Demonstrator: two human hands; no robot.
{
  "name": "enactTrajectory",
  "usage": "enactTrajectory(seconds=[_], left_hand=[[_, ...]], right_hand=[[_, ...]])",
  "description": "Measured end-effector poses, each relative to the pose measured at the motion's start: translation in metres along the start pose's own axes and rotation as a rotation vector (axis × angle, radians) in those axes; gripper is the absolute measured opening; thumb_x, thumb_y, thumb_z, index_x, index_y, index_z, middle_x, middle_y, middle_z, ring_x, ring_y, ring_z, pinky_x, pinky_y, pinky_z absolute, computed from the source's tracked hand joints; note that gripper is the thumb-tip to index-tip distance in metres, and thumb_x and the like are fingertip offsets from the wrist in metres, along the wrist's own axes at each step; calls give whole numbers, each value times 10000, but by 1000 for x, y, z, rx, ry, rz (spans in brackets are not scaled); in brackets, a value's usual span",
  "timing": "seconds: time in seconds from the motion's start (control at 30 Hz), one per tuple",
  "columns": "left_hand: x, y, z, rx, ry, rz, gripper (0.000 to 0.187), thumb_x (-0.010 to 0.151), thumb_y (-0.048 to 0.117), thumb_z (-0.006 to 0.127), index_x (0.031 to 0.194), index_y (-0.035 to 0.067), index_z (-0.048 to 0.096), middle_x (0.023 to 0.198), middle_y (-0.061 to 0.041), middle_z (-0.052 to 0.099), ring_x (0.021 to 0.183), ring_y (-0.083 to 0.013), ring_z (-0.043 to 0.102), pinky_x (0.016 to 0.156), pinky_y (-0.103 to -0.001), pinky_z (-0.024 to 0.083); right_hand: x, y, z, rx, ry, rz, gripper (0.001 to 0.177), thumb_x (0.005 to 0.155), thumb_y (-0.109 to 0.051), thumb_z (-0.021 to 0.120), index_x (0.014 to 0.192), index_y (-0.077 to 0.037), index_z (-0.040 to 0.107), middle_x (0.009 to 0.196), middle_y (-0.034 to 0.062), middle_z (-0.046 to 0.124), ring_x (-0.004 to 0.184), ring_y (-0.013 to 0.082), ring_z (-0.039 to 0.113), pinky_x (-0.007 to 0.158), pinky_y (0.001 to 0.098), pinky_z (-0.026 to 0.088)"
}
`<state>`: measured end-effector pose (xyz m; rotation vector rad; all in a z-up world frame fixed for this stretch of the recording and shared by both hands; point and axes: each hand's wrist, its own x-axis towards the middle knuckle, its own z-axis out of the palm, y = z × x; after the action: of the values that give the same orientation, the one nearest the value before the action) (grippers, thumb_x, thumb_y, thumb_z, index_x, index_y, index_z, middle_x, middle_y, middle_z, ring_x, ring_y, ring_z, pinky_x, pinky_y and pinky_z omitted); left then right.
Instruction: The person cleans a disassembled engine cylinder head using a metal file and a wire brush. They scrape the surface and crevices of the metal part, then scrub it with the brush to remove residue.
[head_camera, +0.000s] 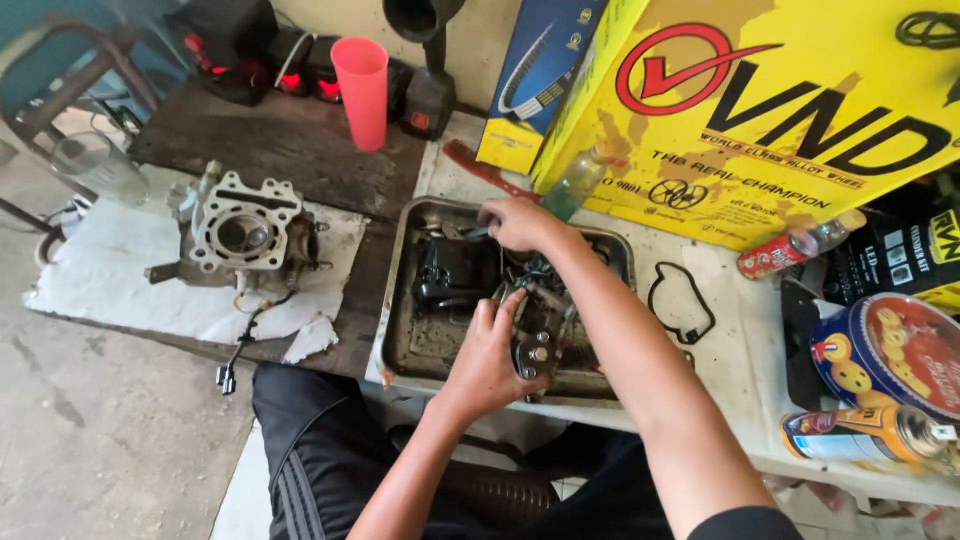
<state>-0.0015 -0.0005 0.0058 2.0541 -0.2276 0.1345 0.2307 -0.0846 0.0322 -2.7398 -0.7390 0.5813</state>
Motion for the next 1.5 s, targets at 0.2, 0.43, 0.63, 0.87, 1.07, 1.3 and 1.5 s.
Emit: enactTrajectory(seconds=[0.2, 0.43, 0.63, 0.87, 1.07, 1.3, 1.5], left_hand=[[6, -3, -7, -73, -49, -51, 1193, 514, 148, 945, 1539, 125, 335, 1250, -268, 419, 1190, -584, 512, 996, -602, 513], [4, -17, -7, -100, 6, -2, 1116, 579, 218, 933, 1536, 136, 364, 1269, -249, 425, 1205, -570, 513, 989, -602, 512], [0, -20, -5, -107, 36, 13, 1074, 622, 209, 918, 1542, 125, 371, 1294, -252, 418, 1228, -574, 504, 1001, -620, 502], [5, -25, -13, -106, -1, -7, 1038, 648, 275, 919, 1539, 210, 390, 1356, -186, 423, 1297, -506, 500, 1062, -576, 474], [8, -30, -14, -130, 0, -31, 1031, 656, 284, 918, 1538, 218, 387, 1374, -180, 423, 1321, -493, 490, 1085, -563, 465], [7, -27, -13, -124, -19, -53, 1023, 666, 278, 912, 1540, 217, 384, 1394, -187, 415, 1326, -502, 479, 1092, -571, 462], [7, -25, -15, -118, -31, -42, 1008, 692, 312, 906, 1544, 211, 375, 1403, -187, 403, 1339, -499, 466, 1118, -560, 443]], right_hand=[[-62, 54, -19, 179, 433, -251, 138, 953, -107, 658, 1041, -31, 732, 992, 266, 711, 1049, 473, 653, 980, 556, 488], [-248, 88, -1, 91, 593, 68, 112, 938, -136, 652, 995, -75, 726, 879, 147, 692, 935, 376, 678, 845, 488, 547], [-272, 104, 86, -203, 475, 26, 150, 901, -203, 662, 1025, -170, 738, 890, 58, 676, 944, 312, 678, 832, 431, 562], [-235, 106, 99, -447, 244, 63, 414, 831, -312, 761, 1220, -192, 684, 1166, 49, 677, 1173, 294, 579, 951, 477, 429], [-238, 74, 63, -235, -194, 313, 378, 888, -345, 662, 1149, -80, 731, 1194, 164, 730, 1210, 378, 617, 1089, 587, 287], [-193, 69, 53, -200, -198, 379, 435, 880, -314, 684, 1213, -41, 738, 1196, 209, 731, 1179, 417, 668, 1013, 595, 471], [-144, 79, 66, -267, -378, 363, 689, 771, -510, 784, 1338, -132, 685, 1270, 159, 713, 1210, 366, 662, 975, 547, 541]])
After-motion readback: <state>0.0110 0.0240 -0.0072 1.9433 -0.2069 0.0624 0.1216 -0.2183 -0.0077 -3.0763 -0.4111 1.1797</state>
